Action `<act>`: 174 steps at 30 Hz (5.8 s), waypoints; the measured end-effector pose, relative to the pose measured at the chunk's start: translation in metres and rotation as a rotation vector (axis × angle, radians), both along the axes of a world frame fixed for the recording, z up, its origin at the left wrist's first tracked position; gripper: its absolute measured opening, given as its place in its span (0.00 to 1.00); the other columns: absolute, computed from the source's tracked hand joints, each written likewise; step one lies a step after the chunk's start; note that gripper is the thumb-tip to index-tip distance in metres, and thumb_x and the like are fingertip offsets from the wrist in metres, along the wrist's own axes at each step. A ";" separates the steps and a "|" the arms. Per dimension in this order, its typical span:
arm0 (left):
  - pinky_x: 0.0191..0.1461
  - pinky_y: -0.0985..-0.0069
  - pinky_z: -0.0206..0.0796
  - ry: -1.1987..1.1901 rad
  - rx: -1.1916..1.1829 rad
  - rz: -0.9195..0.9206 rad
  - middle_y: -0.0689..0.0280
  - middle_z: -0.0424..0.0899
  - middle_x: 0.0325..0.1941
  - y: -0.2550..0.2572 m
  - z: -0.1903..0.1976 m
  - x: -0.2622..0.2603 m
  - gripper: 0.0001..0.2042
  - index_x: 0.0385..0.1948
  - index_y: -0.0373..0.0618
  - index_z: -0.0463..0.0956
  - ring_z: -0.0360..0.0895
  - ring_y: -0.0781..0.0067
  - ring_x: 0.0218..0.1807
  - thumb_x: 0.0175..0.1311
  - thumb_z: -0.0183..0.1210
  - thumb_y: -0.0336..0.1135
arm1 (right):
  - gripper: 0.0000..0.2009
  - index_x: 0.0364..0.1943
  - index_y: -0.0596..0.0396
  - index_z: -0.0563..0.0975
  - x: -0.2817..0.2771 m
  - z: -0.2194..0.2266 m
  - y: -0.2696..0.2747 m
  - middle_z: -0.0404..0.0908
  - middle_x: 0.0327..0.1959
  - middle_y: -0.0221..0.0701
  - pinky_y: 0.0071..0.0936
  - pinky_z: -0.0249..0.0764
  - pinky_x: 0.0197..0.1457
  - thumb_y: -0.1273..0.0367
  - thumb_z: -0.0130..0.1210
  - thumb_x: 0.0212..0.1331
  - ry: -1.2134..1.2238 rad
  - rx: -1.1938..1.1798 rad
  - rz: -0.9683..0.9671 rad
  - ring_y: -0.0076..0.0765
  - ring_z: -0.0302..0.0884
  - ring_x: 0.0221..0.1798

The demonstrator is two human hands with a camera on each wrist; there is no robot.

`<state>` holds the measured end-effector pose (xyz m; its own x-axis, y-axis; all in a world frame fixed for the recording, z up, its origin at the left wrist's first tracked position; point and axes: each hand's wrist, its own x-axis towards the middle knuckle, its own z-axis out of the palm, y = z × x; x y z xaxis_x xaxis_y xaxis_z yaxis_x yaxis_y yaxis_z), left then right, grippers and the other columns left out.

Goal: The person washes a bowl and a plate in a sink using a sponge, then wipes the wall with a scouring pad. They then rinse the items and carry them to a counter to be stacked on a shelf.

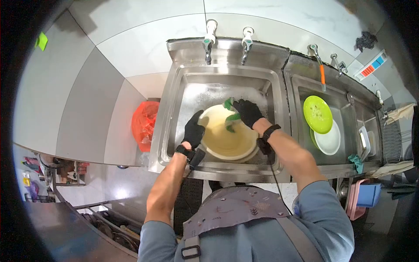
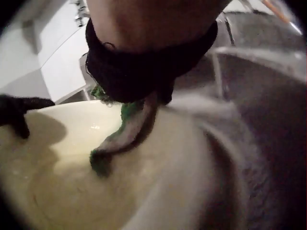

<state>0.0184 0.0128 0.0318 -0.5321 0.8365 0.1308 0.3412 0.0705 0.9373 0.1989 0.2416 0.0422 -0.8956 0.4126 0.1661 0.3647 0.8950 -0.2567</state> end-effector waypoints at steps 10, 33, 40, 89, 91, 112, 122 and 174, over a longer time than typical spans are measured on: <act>0.61 0.67 0.69 0.218 -0.006 0.282 0.49 0.81 0.53 0.010 0.010 0.008 0.28 0.58 0.40 0.73 0.79 0.56 0.57 0.48 0.49 0.19 | 0.15 0.45 0.54 0.81 0.035 -0.003 -0.024 0.83 0.46 0.46 0.40 0.76 0.51 0.62 0.51 0.63 -0.586 -0.228 0.162 0.51 0.82 0.47; 0.56 0.69 0.70 -0.088 0.249 0.398 0.56 0.82 0.47 0.007 0.013 0.013 0.24 0.53 0.35 0.74 0.79 0.63 0.49 0.48 0.53 0.19 | 0.24 0.52 0.57 0.79 0.058 0.048 0.007 0.82 0.49 0.39 0.30 0.74 0.55 0.53 0.60 0.59 0.404 -0.793 -0.420 0.36 0.79 0.48; 0.58 0.71 0.68 0.035 0.304 0.270 0.59 0.81 0.51 0.013 0.010 0.015 0.24 0.55 0.36 0.73 0.77 0.65 0.52 0.52 0.56 0.21 | 0.30 0.48 0.61 0.80 0.065 0.026 0.010 0.81 0.49 0.46 0.41 0.80 0.41 0.55 0.70 0.43 0.138 -1.426 -0.494 0.45 0.81 0.40; 0.53 0.61 0.71 0.799 -0.169 -0.772 0.53 0.84 0.43 0.009 -0.018 0.004 0.16 0.38 0.43 0.82 0.79 0.50 0.48 0.56 0.57 0.43 | 0.09 0.39 0.58 0.77 0.077 0.096 -0.041 0.82 0.34 0.48 0.49 0.77 0.38 0.71 0.53 0.53 -0.079 0.187 -0.398 0.57 0.81 0.34; 0.53 0.60 0.71 0.814 -0.223 -0.705 0.52 0.84 0.42 0.021 -0.008 0.012 0.16 0.38 0.41 0.82 0.80 0.49 0.47 0.55 0.58 0.44 | 0.12 0.42 0.58 0.75 0.086 0.105 -0.052 0.82 0.35 0.48 0.49 0.77 0.38 0.72 0.53 0.53 -0.041 0.232 -0.403 0.57 0.81 0.34; 0.48 0.60 0.75 0.604 0.239 0.120 0.49 0.84 0.42 0.012 0.066 -0.026 0.19 0.51 0.44 0.79 0.82 0.47 0.43 0.55 0.55 0.28 | 0.34 0.61 0.66 0.68 0.087 0.090 -0.069 0.76 0.55 0.57 0.42 0.72 0.60 0.62 0.65 0.51 0.187 -0.304 -0.456 0.58 0.75 0.59; 0.53 0.66 0.75 0.617 0.253 0.208 0.52 0.84 0.49 -0.026 0.084 -0.052 0.23 0.56 0.46 0.77 0.83 0.54 0.50 0.54 0.57 0.25 | 0.20 0.50 0.60 0.79 0.107 0.047 -0.032 0.84 0.42 0.35 0.32 0.75 0.48 0.67 0.63 0.52 0.219 -0.710 -0.254 0.31 0.78 0.43; 0.45 0.73 0.74 0.448 0.136 -0.160 0.56 0.86 0.46 0.170 0.114 0.320 0.13 0.49 0.42 0.80 0.84 0.66 0.41 0.64 0.57 0.27 | 0.14 0.41 0.61 0.77 0.626 0.037 0.149 0.82 0.35 0.52 0.52 0.76 0.43 0.69 0.51 0.50 0.097 0.227 -1.020 0.62 0.81 0.38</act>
